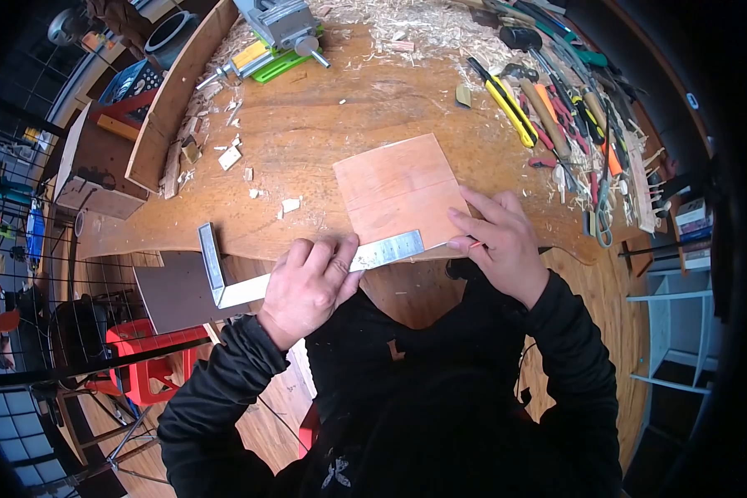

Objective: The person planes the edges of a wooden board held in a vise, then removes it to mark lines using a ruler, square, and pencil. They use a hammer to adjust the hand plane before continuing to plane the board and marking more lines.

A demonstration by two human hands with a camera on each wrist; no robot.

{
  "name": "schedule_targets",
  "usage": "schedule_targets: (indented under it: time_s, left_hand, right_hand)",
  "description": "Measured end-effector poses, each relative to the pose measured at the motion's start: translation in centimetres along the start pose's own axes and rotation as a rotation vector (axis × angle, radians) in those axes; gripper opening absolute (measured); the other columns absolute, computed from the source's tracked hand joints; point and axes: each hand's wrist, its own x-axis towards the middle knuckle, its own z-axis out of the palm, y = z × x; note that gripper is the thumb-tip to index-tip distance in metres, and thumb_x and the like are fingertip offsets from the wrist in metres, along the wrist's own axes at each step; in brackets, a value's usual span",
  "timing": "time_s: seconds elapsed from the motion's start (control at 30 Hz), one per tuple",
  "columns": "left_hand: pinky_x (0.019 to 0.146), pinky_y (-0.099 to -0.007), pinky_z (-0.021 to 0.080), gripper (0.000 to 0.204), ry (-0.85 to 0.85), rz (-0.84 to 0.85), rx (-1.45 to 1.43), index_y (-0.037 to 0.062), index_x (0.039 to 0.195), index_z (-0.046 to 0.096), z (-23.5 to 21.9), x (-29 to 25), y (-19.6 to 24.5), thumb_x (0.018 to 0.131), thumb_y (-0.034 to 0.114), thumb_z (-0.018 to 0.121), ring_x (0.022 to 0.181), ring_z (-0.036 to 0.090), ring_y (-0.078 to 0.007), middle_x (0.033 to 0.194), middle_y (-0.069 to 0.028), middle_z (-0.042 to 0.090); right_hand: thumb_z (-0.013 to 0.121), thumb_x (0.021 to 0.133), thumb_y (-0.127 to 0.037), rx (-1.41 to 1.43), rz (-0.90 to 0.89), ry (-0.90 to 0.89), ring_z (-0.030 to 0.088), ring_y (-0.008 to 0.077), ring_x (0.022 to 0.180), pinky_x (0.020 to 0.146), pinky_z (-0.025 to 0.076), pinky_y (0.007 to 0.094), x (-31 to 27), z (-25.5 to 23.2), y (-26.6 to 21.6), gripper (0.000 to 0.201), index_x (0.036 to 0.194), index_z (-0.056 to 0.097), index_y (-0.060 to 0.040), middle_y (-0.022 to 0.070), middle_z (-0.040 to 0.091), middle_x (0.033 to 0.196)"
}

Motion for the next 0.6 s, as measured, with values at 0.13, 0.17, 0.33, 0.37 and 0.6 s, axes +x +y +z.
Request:
schedule_targets:
  time_s: [0.13, 0.17, 0.33, 0.37, 0.6]
  left_hand:
    - [0.076, -0.0350, 0.056, 0.048, -0.002, -0.003, 0.000, 0.0075, 0.131, 0.072, 0.02, -0.06, 0.04, 0.089, 0.030, 0.080, 0.091, 0.060, -0.0234, 0.105, -0.0059, 0.063]
    - [0.076, -0.0350, 0.056, 0.048, -0.001, -0.005, -0.003, 0.0076, 0.131, 0.072, 0.02, -0.06, 0.06, 0.089, 0.030, 0.080, 0.091, 0.060, -0.0234, 0.105, -0.0059, 0.063]
    - [0.077, -0.0348, 0.055, 0.048, -0.005, -0.005, -0.001, 0.0078, 0.131, 0.072, 0.03, -0.07, 0.08, 0.089, 0.030, 0.079, 0.093, 0.059, -0.0234, 0.107, -0.0059, 0.063]
    - [0.077, -0.0348, 0.055, 0.048, -0.007, -0.006, 0.001, 0.0079, 0.131, 0.072, 0.03, -0.07, 0.09, 0.089, 0.030, 0.079, 0.093, 0.059, -0.0234, 0.107, -0.0059, 0.063]
    - [0.078, -0.0349, 0.055, 0.048, -0.008, -0.007, 0.002, 0.0082, 0.131, 0.072, 0.06, -0.06, 0.11, 0.089, 0.030, 0.079, 0.093, 0.059, -0.0234, 0.107, -0.0057, 0.064]
  right_hand:
    - [0.084, 0.085, -0.021, 0.002, 0.000, 0.002, 0.060, 0.0317, 0.099, 0.088, 0.053, 0.0402, -0.02, 0.04, 0.00, 0.036, 0.119, 0.080, -0.0079, 0.0155, 0.070, 0.133]
    - [0.084, 0.085, -0.021, -0.001, 0.000, 0.001, 0.060, 0.0316, 0.099, 0.088, 0.053, 0.0402, -0.04, 0.05, 0.03, 0.036, 0.119, 0.080, -0.0078, 0.0154, 0.070, 0.133]
    - [0.084, 0.085, -0.021, -0.004, 0.001, -0.002, 0.060, 0.0316, 0.099, 0.088, 0.052, 0.0403, 0.01, -0.05, -0.06, 0.036, 0.119, 0.080, -0.0079, 0.0153, 0.070, 0.132]
    - [0.084, 0.086, -0.021, -0.005, 0.006, -0.005, 0.060, 0.0317, 0.099, 0.089, 0.052, 0.0403, -0.01, -0.06, -0.07, 0.036, 0.119, 0.080, -0.0079, 0.0154, 0.070, 0.133]
    - [0.083, 0.086, -0.021, -0.002, 0.007, -0.004, 0.060, 0.0317, 0.099, 0.089, 0.052, 0.0403, -0.04, -0.03, -0.07, 0.036, 0.119, 0.080, -0.0079, 0.0156, 0.070, 0.133]
